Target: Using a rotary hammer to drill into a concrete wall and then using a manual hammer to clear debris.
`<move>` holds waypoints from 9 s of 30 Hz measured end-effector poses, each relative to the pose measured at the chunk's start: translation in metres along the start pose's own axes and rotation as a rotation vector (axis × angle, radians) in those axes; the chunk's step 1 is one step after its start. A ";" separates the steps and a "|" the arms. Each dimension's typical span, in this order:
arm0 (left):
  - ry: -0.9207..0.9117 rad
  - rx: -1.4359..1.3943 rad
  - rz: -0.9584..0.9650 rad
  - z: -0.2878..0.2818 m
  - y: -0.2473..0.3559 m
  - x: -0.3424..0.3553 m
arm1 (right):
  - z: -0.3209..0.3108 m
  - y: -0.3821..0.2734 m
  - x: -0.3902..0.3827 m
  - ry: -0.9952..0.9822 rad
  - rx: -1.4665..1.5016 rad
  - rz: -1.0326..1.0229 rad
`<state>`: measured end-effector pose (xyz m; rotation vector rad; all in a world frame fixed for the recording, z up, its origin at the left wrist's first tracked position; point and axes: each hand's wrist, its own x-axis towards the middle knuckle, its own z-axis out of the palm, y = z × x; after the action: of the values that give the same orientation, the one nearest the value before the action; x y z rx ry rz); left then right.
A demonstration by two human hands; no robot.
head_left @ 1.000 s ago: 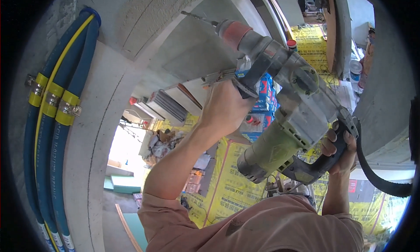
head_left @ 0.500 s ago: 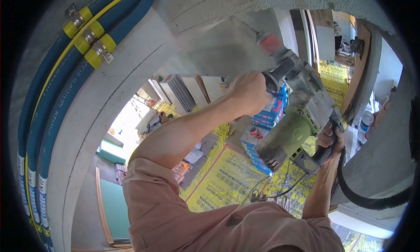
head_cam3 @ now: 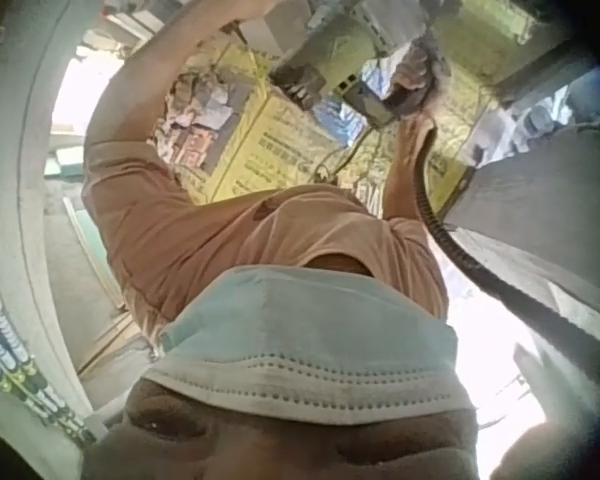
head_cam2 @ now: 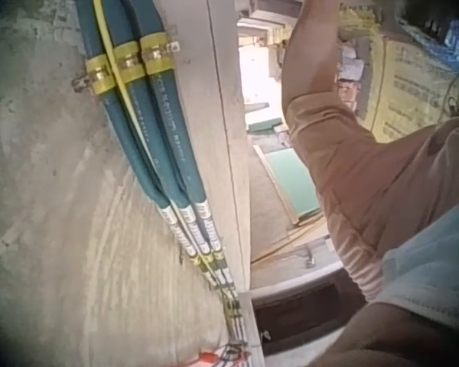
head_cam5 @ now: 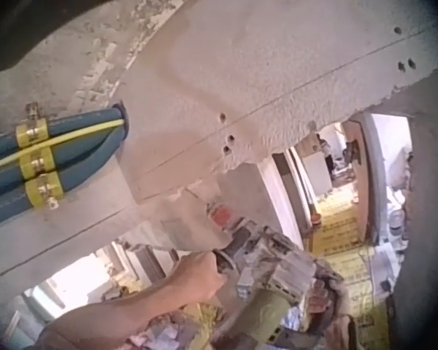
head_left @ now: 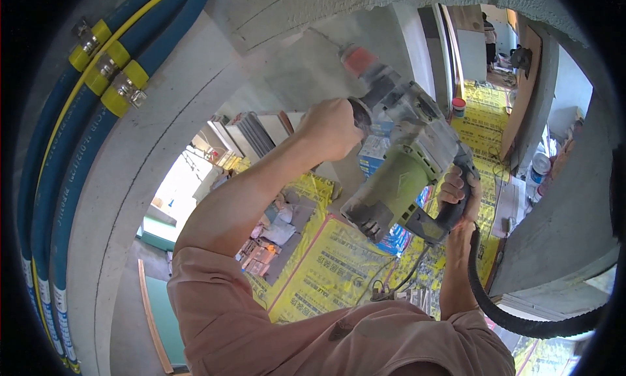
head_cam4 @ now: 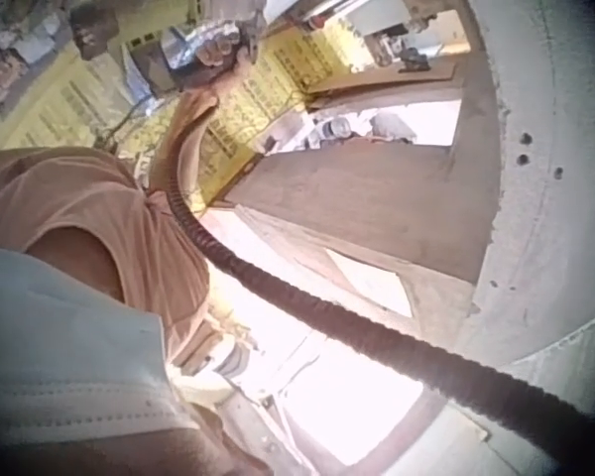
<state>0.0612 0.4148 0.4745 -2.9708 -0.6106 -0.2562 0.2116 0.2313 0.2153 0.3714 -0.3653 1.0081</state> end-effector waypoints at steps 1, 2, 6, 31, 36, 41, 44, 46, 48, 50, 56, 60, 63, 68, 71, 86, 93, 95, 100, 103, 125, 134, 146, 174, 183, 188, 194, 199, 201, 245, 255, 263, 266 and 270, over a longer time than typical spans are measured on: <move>-0.006 -0.006 0.002 0.000 0.000 0.000 | 0.000 0.001 0.001 0.014 -0.002 -0.012; -0.018 0.010 -0.008 -0.001 0.000 0.002 | -0.001 0.002 0.003 0.022 -0.005 -0.016; -0.038 0.052 -0.029 0.006 -0.015 0.011 | -0.006 0.007 0.011 0.039 0.017 0.004; -0.116 0.134 -0.151 -0.009 -0.063 0.041 | -0.020 0.043 0.081 0.184 0.148 0.070; -0.090 0.088 -0.155 -0.006 -0.092 0.049 | -0.018 0.056 0.093 0.194 0.155 0.087; -0.077 0.054 -0.077 -0.010 -0.111 0.057 | -0.005 0.059 0.111 0.207 0.136 0.086; -0.167 0.005 -0.278 -0.014 -0.110 0.056 | 0.003 0.062 0.110 0.241 0.111 0.087; -0.127 0.032 -0.161 -0.009 -0.107 0.053 | 0.003 0.063 0.107 0.244 0.104 0.099; -0.088 0.071 -0.128 -0.004 -0.102 0.037 | -0.006 0.057 0.098 0.264 -0.021 0.063; -0.109 0.084 -0.140 -0.006 -0.087 0.017 | -0.013 0.054 0.076 0.210 -0.033 0.074; -0.123 0.003 -0.024 -0.001 -0.015 -0.015 | -0.015 0.025 0.002 0.181 0.019 -0.004; -0.148 0.053 -0.008 -0.004 0.014 -0.020 | -0.018 0.008 -0.018 0.140 -0.002 -0.042; -0.150 -0.020 0.002 -0.009 0.015 -0.021 | -0.003 0.003 -0.014 0.156 -0.005 -0.039; -0.034 0.063 0.007 -0.007 -0.005 -0.025 | -0.012 0.009 0.010 0.084 0.081 0.071; -0.062 -0.017 -0.047 -0.018 -0.025 -0.019 | 0.003 0.025 0.029 0.111 0.089 0.071; -0.086 0.132 -0.085 -0.019 -0.096 0.004 | -0.042 0.085 0.085 0.167 0.243 0.154; -0.177 0.040 -0.184 -0.019 -0.118 0.019 | -0.020 0.083 0.095 0.191 0.179 0.119; -0.208 0.017 -0.264 -0.020 -0.104 0.014 | -0.013 0.083 0.088 0.218 0.171 0.115; -0.163 0.070 -0.182 -0.014 -0.075 -0.005 | -0.019 0.076 0.050 0.203 0.096 0.092; -0.148 0.043 -0.114 -0.009 -0.052 -0.008 | -0.018 0.072 0.018 0.184 0.098 0.018; -0.072 0.021 -0.028 -0.002 -0.091 0.008 | -0.003 0.070 0.050 0.291 -0.044 0.002; -0.063 0.072 0.065 0.004 -0.022 -0.003 | -0.004 0.043 -0.025 0.188 -0.101 -0.190; 0.047 0.080 -0.029 -0.014 -0.081 0.049 | 0.009 0.059 0.070 0.131 -0.106 -0.168; -0.041 0.280 -0.254 -0.020 -0.119 0.108 | 0.030 0.043 0.155 0.225 -0.014 0.007; 0.079 0.255 -0.092 -0.008 -0.072 0.032 | 0.018 0.052 0.076 0.184 -0.053 -0.033; 0.087 0.305 -0.078 -0.007 -0.088 0.019 | -0.005 0.084 0.068 0.162 0.039 -0.017; 0.044 0.384 -0.229 -0.010 -0.121 0.032 | 0.009 0.122 0.093 0.204 0.047 -0.059; 0.034 0.332 -0.228 -0.012 -0.113 0.038 | 0.023 0.124 0.096 0.298 0.000 -0.102; 0.012 0.331 -0.273 -0.013 -0.112 0.047 | 0.028 0.120 0.094 0.307 -0.049 -0.127; 0.069 0.399 -0.090 0.003 -0.078 0.043 | -0.008 0.100 0.052 0.194 -0.037 -0.169; 0.108 0.339 -0.146 -0.009 -0.104 0.092 | 0.000 0.092 0.127 0.173 -0.033 -0.170; 0.051 0.390 -0.141 0.002 -0.081 0.067 | -0.007 0.073 0.092 0.218 -0.028 -0.121; 0.093 0.396 -0.096 0.002 -0.092 0.064 | -0.010 0.078 0.092 0.149 -0.047 -0.098; 0.058 0.376 -0.167 -0.005 -0.110 0.089 | -0.011 0.078 0.137 0.173 0.057 -0.058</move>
<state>0.0968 0.5489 0.5025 -2.5488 -0.8022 -0.2127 0.2119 0.3755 0.2790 0.3414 -0.1697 0.9868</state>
